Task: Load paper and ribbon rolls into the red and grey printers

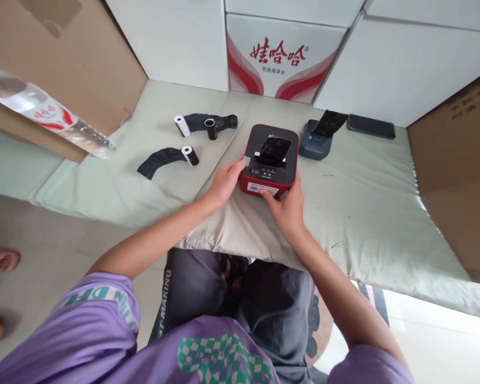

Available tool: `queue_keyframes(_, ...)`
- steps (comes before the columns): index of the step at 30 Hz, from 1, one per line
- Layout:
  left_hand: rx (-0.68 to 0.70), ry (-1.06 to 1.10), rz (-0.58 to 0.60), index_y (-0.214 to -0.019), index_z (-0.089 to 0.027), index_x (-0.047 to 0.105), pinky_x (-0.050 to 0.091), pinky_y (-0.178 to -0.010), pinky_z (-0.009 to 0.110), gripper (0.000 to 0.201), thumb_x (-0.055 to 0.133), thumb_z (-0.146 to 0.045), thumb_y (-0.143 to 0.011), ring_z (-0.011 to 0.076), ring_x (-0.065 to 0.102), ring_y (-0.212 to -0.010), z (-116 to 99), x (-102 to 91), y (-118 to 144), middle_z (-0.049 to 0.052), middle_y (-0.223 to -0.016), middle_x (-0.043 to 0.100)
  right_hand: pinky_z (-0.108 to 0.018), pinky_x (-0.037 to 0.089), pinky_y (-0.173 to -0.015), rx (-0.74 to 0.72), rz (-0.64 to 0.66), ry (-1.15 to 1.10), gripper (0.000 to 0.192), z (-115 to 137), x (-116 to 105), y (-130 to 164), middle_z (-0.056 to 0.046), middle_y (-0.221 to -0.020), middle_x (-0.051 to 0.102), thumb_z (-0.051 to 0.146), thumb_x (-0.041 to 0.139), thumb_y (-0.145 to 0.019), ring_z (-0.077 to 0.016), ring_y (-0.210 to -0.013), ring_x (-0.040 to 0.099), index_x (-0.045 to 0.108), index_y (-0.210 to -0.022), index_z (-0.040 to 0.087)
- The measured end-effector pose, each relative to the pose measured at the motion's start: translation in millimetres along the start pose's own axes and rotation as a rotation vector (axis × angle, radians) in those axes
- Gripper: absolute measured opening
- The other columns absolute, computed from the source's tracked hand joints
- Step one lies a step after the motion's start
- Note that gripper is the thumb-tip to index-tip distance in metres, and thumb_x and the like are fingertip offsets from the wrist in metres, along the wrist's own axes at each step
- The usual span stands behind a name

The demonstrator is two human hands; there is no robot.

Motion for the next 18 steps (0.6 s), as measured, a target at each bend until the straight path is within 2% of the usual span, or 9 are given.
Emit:
queue_keyframes(3, -0.005, 0.003, 0.024, -0.12, -0.024, 0.078, 0.05, -0.117, 0.042, 0.037, 0.056, -0.046, -0.101, 0.029, 0.066, -0.138, 0, -3.5, 5, 0.006, -0.131, 0.08, -0.06, 0.051, -0.12, 0.001, -0.009, -0.011, 0.098, -1, -2, 5, -0.016, -0.152, 0.061, 0.053, 0.094, -0.07, -0.0353, -0.138, 0.063, 0.047, -0.152, 0.028)
queue_keyframes(5, -0.005, 0.033, 0.023, -0.123, -0.021, 0.076, 0.049, -0.119, 0.041, 0.036, 0.06, -0.04, -0.097, 0.0275, 0.065, -0.139, 1, -8.1, -6, 0.008, -0.137, 0.078, -0.059, 0.052, -0.118, -0.011, 0.01, -0.053, 0.094, 0, -4, -3, -0.015, -0.15, 0.06, 0.059, 0.093, -0.07, -0.0344, -0.136, 0.063, 0.05, -0.148, 0.028)
queue_keyframes(8, 0.007, 0.109, 0.04, -0.131, -0.02, 0.069, 0.046, -0.123, 0.041, 0.044, 0.067, -0.03, -0.088, 0.0266, 0.058, -0.148, 5, -10.8, -40, 0.01, -0.152, 0.069, -0.051, 0.057, -0.109, 0.019, -0.056, -0.252, 0.066, -4, -14, -34, -0.011, -0.137, 0.066, 0.07, 0.071, -0.086, -0.0279, -0.126, 0.067, 0.056, -0.135, 0.029)
queue_keyframes(11, 0.066, 0.228, 0.181, -0.14, -0.021, 0.062, 0.042, -0.129, 0.042, 0.059, 0.067, -0.027, -0.081, 0.0254, 0.053, -0.155, 10, 1.8, -76, 0.009, -0.162, 0.06, -0.04, 0.058, -0.092, 0.158, -0.217, -0.495, 0.051, -28, -15, -71, -0.004, -0.113, 0.069, 0.073, 0.053, -0.093, -0.0205, -0.104, 0.071, 0.058, -0.116, 0.028)
queue_keyframes(14, 0.138, 0.279, 0.252, -0.147, -0.026, 0.058, 0.038, -0.133, 0.043, 0.067, 0.07, -0.033, -0.081, 0.0254, 0.046, -0.161, 16, 9.8, -90, 0.005, -0.166, 0.055, -0.039, 0.057, -0.086, 0.226, -0.264, -0.54, 0.051, -50, -1, -95, -0.003, -0.103, 0.065, 0.075, 0.049, -0.091, -0.021, -0.098, 0.069, 0.057, -0.106, 0.027)
queue_keyframes(18, 0.188, 0.247, 0.33, -0.158, -0.032, 0.049, 0.037, -0.134, 0.048, 0.078, 0.073, -0.054, -0.087, 0.0286, 0.038, -0.166, 20, 12.8, -76, 0.004, -0.171, 0.049, -0.049, 0.058, -0.09, 0.181, -0.26, -0.42, 0.05, -60, 9, -96, -0.007, -0.105, 0.065, 0.075, 0.048, -0.092, -0.0274, -0.106, 0.067, 0.058, -0.103, 0.027)
Point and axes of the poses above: each hand's wrist, its own y-axis away from the middle knuckle, its own x-axis out of the palm, z = x × y, the point moved 8 cm from there along -y, towards the middle knuckle
